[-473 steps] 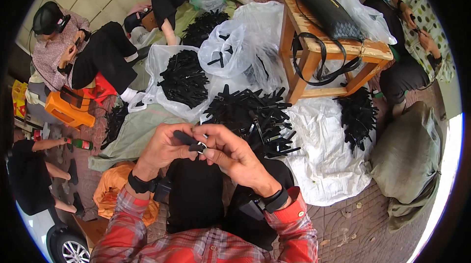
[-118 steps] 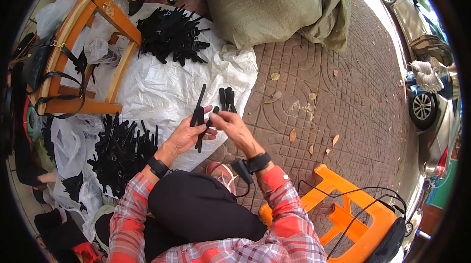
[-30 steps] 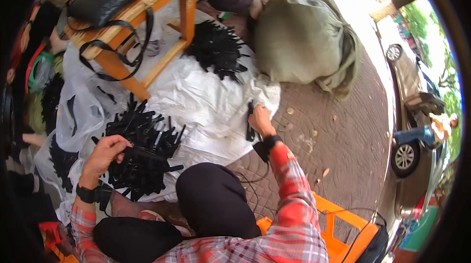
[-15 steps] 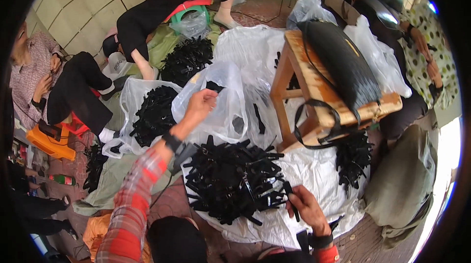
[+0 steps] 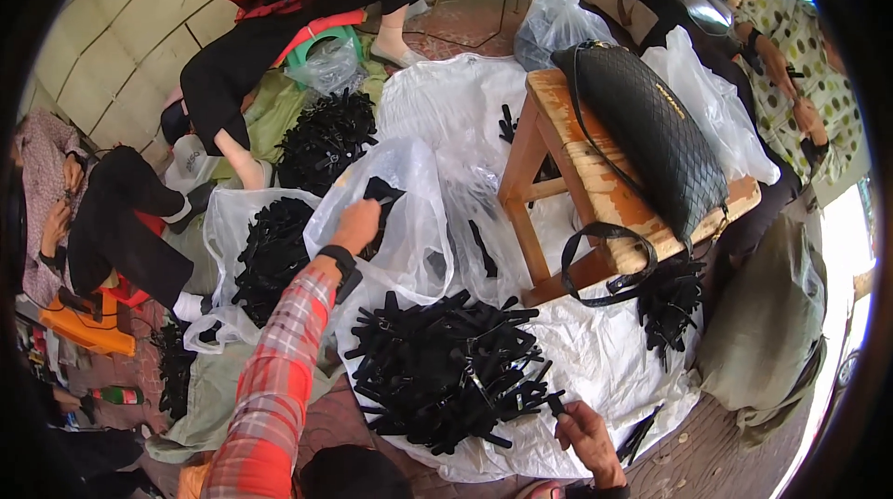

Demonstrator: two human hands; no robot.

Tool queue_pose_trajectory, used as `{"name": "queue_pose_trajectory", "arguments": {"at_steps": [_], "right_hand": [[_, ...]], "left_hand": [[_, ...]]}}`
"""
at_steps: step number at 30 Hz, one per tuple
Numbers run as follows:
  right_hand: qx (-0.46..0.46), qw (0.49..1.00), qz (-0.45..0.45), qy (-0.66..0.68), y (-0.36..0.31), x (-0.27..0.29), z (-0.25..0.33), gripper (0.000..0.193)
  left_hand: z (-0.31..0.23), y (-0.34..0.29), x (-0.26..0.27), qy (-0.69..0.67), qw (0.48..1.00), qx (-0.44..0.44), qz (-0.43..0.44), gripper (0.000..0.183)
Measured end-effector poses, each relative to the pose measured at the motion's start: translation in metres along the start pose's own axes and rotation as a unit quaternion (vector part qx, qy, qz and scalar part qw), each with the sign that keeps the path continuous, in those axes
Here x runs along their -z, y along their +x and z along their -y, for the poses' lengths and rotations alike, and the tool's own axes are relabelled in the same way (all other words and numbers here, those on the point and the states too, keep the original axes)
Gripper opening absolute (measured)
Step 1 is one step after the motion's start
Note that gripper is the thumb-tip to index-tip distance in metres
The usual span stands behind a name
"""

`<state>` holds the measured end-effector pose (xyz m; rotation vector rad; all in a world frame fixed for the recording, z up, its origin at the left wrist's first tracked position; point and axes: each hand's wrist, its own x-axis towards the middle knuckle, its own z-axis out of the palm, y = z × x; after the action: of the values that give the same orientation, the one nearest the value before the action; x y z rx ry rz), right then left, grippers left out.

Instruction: Assemble and inspect small black straps for footwear production.

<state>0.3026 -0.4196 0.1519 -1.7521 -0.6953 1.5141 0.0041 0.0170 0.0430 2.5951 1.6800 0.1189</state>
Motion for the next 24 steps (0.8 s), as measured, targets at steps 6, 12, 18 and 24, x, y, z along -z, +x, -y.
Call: {"name": "queue_pose_trajectory", "arguments": {"at_steps": [6, 12, 18, 24], "right_hand": [[0.005, 0.998, 0.049, -0.025, 0.0, 0.002, 0.008, 0.013], [0.124, 0.989, -0.001, -0.078, 0.008, 0.015, 0.041, 0.021], [0.246, 0.953, 0.143, 0.102, 0.018, -0.011, 0.077, 0.028], [0.221, 0.952, -0.152, 0.145, -0.044, 0.063, -0.031, 0.025]], "left_hand": [[0.021, -0.01, 0.083, -0.41, 0.898, 0.136, 0.085, 0.013], [-0.081, -0.098, 0.185, -0.555, 0.812, -0.045, 0.175, 0.032], [-0.255, -0.187, 0.179, -0.563, 0.761, -0.102, 0.307, 0.066], [-0.337, -0.23, 0.149, -0.481, 0.771, -0.183, 0.376, 0.084]]}}
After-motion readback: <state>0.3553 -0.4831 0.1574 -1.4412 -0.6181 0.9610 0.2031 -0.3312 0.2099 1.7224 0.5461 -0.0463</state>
